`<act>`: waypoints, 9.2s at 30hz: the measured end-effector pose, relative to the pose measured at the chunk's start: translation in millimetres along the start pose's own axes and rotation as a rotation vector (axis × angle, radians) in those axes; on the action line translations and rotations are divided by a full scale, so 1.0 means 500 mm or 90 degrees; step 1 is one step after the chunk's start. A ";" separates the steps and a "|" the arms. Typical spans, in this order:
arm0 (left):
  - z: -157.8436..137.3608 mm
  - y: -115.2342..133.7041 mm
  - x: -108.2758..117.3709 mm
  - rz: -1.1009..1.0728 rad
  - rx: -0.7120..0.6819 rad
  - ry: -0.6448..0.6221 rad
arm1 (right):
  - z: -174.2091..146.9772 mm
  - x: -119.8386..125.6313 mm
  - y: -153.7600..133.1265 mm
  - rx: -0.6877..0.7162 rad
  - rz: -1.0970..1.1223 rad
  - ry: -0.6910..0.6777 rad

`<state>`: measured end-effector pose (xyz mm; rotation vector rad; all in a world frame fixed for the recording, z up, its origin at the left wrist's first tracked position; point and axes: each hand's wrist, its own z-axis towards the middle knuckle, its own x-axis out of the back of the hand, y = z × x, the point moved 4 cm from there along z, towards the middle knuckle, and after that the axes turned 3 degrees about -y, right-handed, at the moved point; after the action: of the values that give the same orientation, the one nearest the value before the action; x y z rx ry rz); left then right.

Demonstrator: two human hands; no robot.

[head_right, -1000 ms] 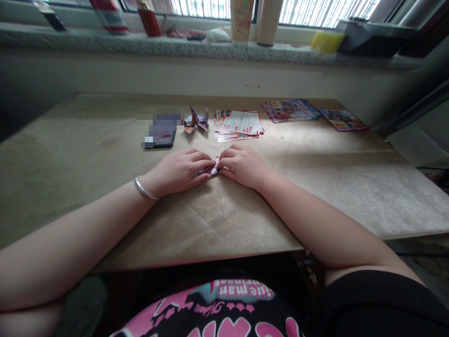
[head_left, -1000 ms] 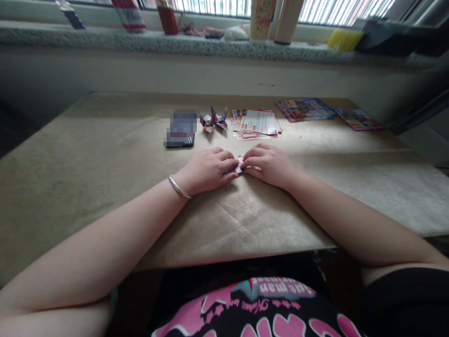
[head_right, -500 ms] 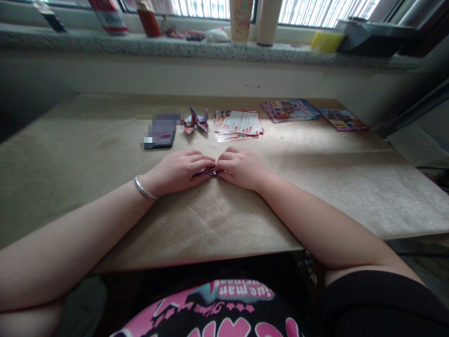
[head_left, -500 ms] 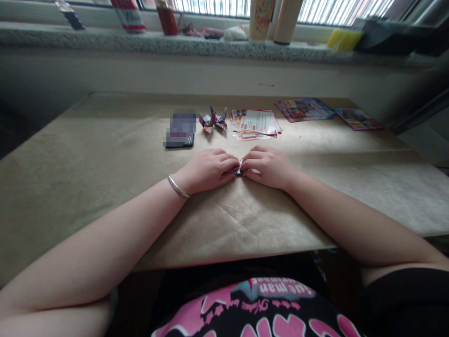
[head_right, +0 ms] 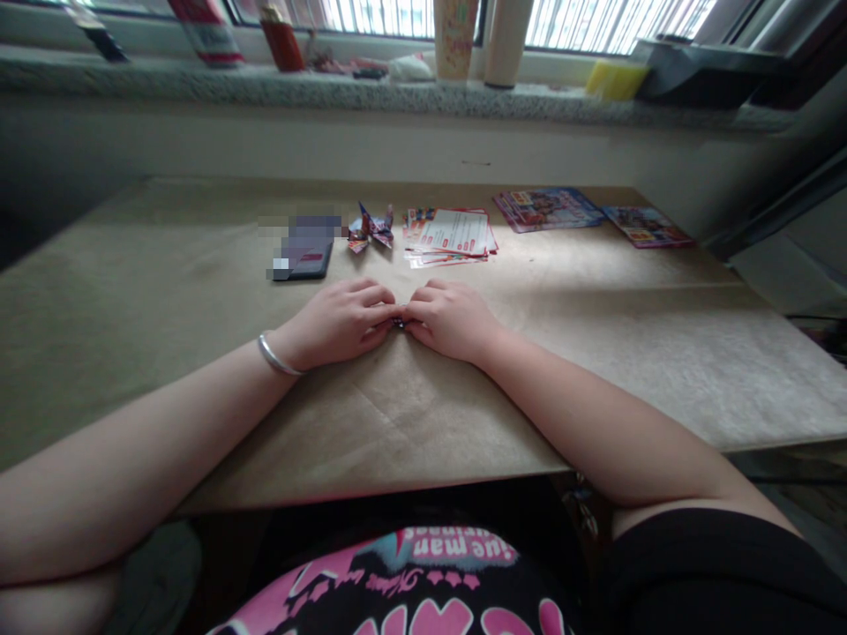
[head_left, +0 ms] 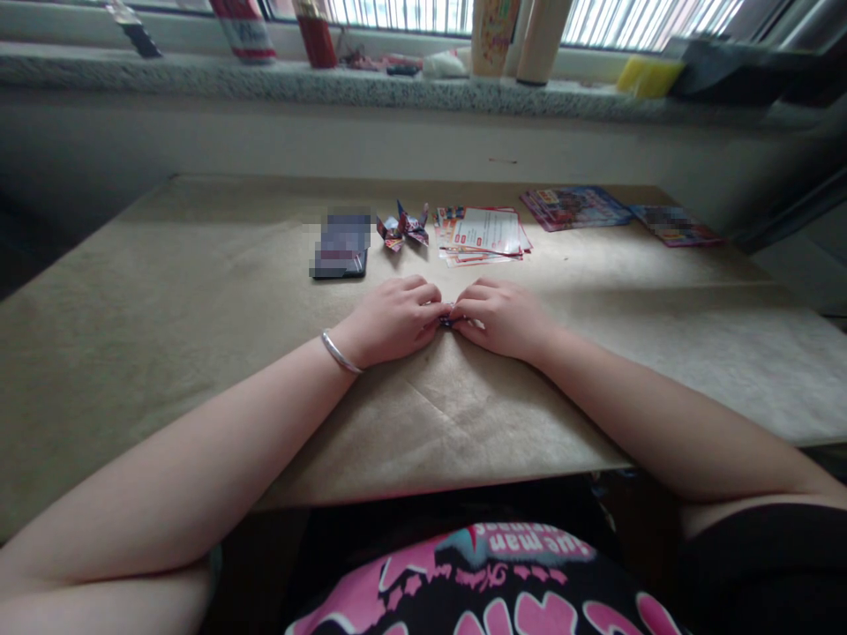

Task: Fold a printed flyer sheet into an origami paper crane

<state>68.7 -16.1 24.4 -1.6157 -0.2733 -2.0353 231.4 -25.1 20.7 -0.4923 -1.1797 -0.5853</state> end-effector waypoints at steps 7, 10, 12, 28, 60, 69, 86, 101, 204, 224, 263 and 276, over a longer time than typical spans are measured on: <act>0.008 0.009 0.000 -0.010 0.034 -0.042 | 0.010 0.000 -0.013 -0.072 0.007 -0.017; 0.009 0.010 0.001 -0.018 0.039 -0.042 | 0.015 -0.001 -0.014 -0.097 -0.001 -0.019; 0.008 0.007 0.000 -0.036 0.044 -0.032 | 0.016 -0.002 -0.012 -0.109 0.003 -0.017; 0.005 -0.023 -0.011 -0.213 0.143 0.010 | 0.012 -0.015 0.024 -0.217 0.150 -0.002; 0.008 -0.040 -0.033 -0.265 0.250 -0.037 | 0.021 -0.031 0.048 -0.251 0.175 -0.021; 0.001 -0.031 -0.016 -0.218 0.071 0.034 | 0.019 -0.033 0.049 -0.234 0.176 -0.017; -0.008 -0.036 -0.019 -0.225 0.019 0.061 | 0.004 -0.011 0.018 -0.093 0.101 0.022; -0.012 -0.035 -0.011 -0.191 0.007 0.056 | 0.002 -0.011 0.016 -0.084 0.052 0.007; -0.018 -0.037 0.024 -0.118 -0.041 -0.101 | 0.001 -0.009 0.019 -0.053 0.064 -0.010; -0.016 -0.036 0.027 -0.126 -0.016 -0.111 | -0.003 0.011 0.025 -0.050 0.021 -0.047; -0.029 -0.045 0.041 -0.148 0.007 -0.190 | -0.011 0.026 0.024 -0.031 0.025 -0.065; -0.019 -0.029 0.038 -0.046 0.012 -0.122 | -0.006 0.011 0.027 -0.051 0.043 -0.035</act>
<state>50.3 -13.7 42.1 -1.8162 -0.4242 -1.9252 243.9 -17.5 24.4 -0.6180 -1.1905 -0.5647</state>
